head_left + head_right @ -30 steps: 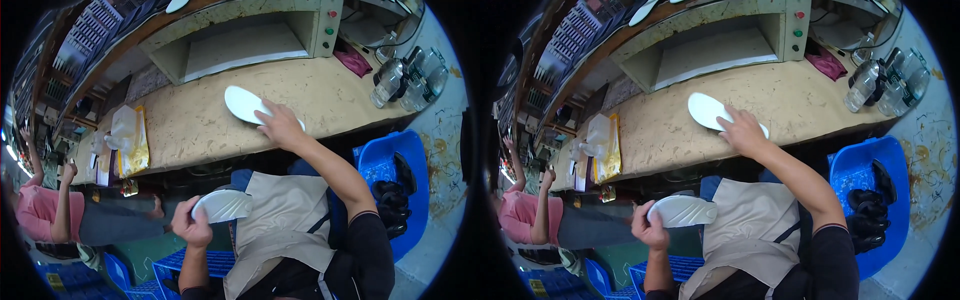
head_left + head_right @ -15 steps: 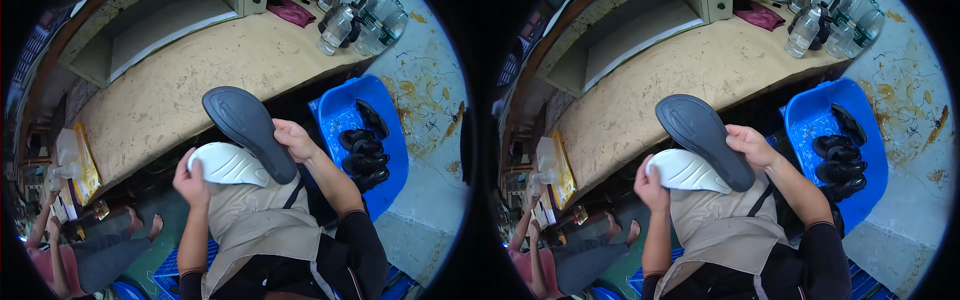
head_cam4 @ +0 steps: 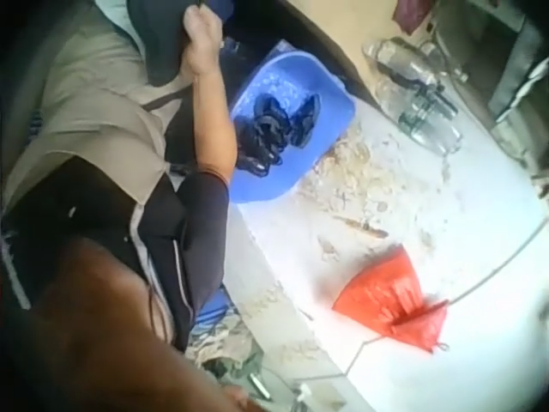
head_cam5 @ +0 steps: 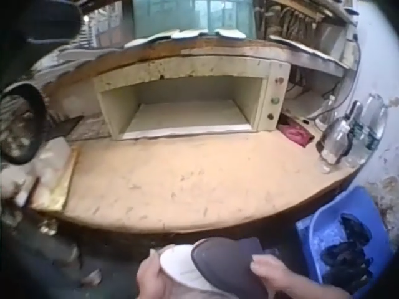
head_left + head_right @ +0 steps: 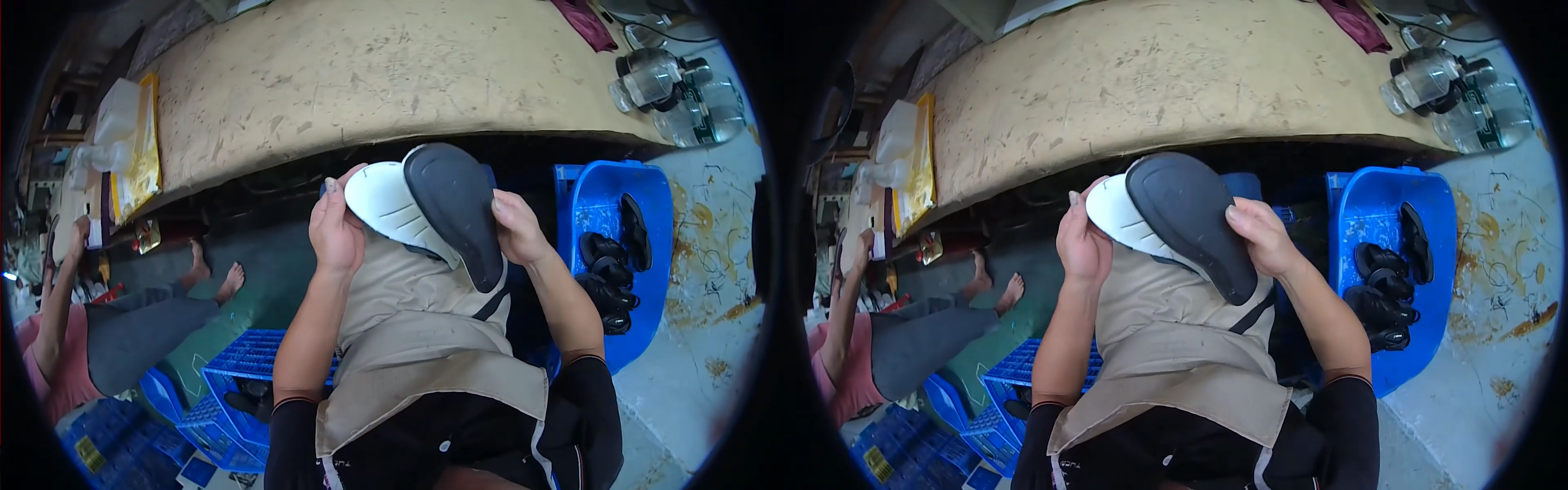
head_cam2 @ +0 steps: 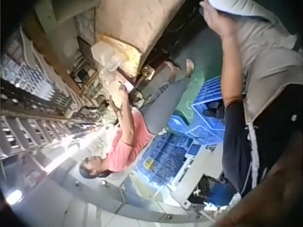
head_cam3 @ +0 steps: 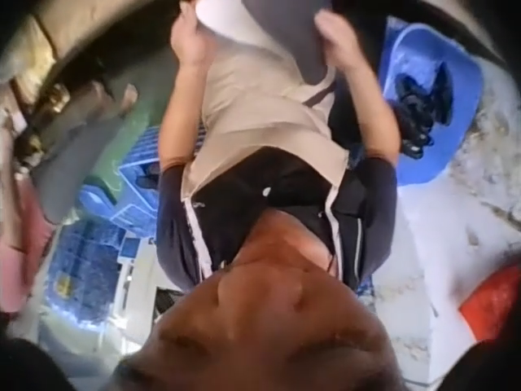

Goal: Assembling shoes by manually fitting uppers onto soles and checking the alignment at a factory workbench.

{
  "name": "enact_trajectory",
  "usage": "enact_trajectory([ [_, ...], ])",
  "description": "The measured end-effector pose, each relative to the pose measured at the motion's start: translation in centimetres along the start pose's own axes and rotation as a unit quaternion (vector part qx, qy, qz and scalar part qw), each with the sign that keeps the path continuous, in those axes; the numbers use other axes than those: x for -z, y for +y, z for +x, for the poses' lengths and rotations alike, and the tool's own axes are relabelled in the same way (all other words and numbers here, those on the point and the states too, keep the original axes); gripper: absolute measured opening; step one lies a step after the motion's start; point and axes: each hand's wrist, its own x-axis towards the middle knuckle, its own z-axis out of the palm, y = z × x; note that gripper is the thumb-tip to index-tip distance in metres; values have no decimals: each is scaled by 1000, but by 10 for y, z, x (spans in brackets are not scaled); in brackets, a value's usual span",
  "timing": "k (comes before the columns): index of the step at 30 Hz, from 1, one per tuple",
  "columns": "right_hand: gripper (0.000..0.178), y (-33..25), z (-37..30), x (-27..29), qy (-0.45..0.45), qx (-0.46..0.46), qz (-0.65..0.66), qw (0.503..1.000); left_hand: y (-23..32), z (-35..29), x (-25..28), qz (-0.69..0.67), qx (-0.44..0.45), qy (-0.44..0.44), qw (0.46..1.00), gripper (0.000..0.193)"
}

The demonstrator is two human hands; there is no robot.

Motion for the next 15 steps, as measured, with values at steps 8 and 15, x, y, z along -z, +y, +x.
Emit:
enact_trajectory([
  [8, 26, 7, 5, -32, -2, 64, -235, 970, -3, -8, 10, -24, 45, 25, 998, 37],
  [15, 27, 16, 11, -40, 21, 49, -254, 966, -2, -19, 5, -6, 40, 2, 999, 35],
])
